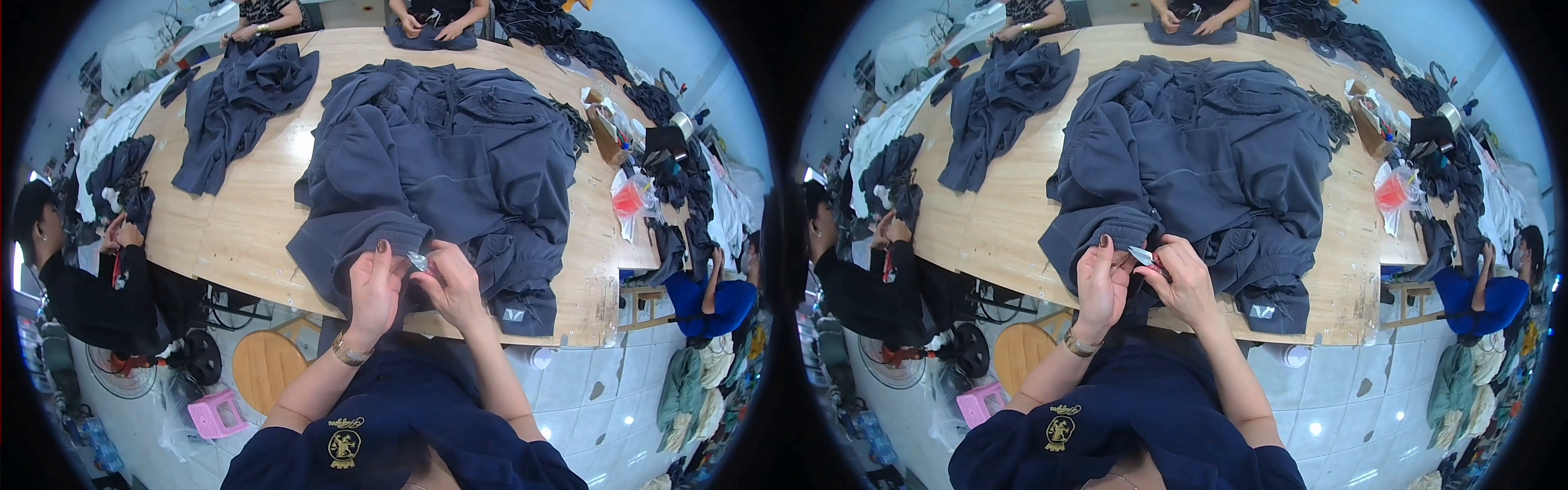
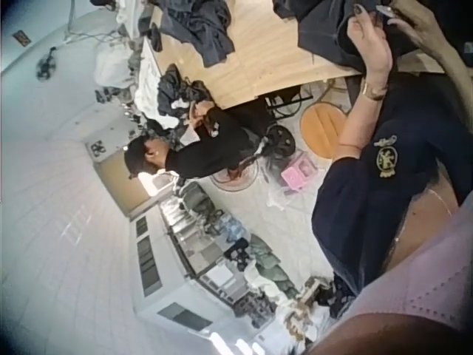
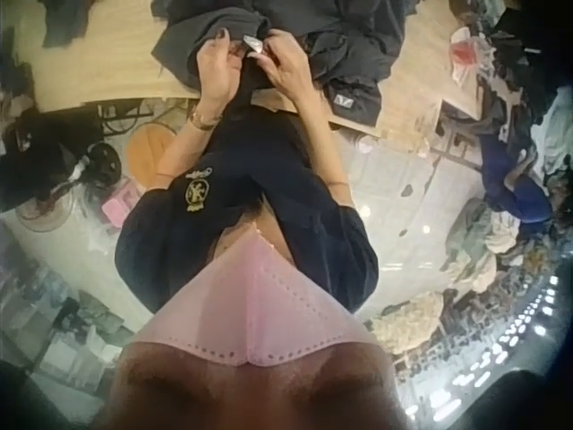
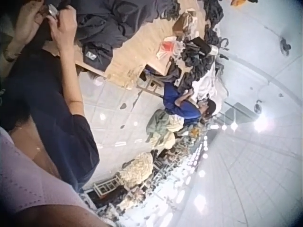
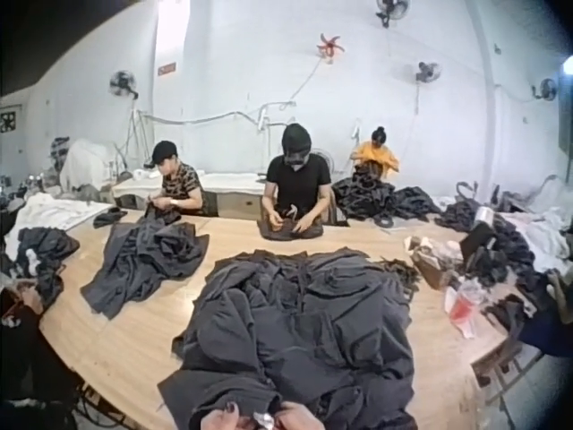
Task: Trim loose threads from finished garments using small snips.
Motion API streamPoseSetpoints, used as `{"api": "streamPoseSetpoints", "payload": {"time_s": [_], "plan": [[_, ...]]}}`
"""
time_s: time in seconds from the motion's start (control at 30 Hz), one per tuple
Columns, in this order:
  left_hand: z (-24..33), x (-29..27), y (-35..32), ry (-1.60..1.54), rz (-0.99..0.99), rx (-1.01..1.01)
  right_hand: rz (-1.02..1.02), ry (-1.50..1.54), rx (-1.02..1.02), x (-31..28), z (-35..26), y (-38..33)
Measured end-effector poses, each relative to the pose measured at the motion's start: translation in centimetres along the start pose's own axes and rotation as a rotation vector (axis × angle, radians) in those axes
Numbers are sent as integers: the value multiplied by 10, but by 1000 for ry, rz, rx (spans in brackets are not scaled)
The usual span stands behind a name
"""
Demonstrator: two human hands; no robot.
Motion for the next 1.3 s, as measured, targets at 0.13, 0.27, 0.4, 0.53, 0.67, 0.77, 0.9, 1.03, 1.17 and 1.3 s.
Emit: {"api": "streamPoseSetpoints", "payload": {"time_s": [0.13,0.27,0.4,0.53,0.67,0.77,0.9,1.03,1.17,1.3], "plan": [[3,6,-7,30,15,-7,25,24,44,0,-5,-6],[6,7,-10,56,-13,22,28,19,43,2,-7,-10],[5,3,-11,60,22,32,20,7,42,3,-10,-8],[5,-1,-14,83,27,43,-2,-18,27,2,-16,-6],[5,-6,-15,71,-57,95,-14,-30,45,3,-16,-4],[9,1,-12,102,-32,80,25,-40,-5,1,-17,-6],[16,7,-10,24,-72,35,229,403,198,12,-2,-11],[33,-6,-7,392,-190,-96,278,82,81,20,-6,3],[58,3,7,992,-273,-159,276,181,158,32,2,15],[77,4,33,1227,-187,-4,161,1169,347,26,26,23]]}}
Point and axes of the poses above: each hand's wrist, its own y-axis towards the middle knuckle, its own x-axis out of the palm, z = x × y, the point moved 2 cm from there along y, towards the middle knuckle, and after that the axes turned 12 degrees about -z, right-handed, at the moved point
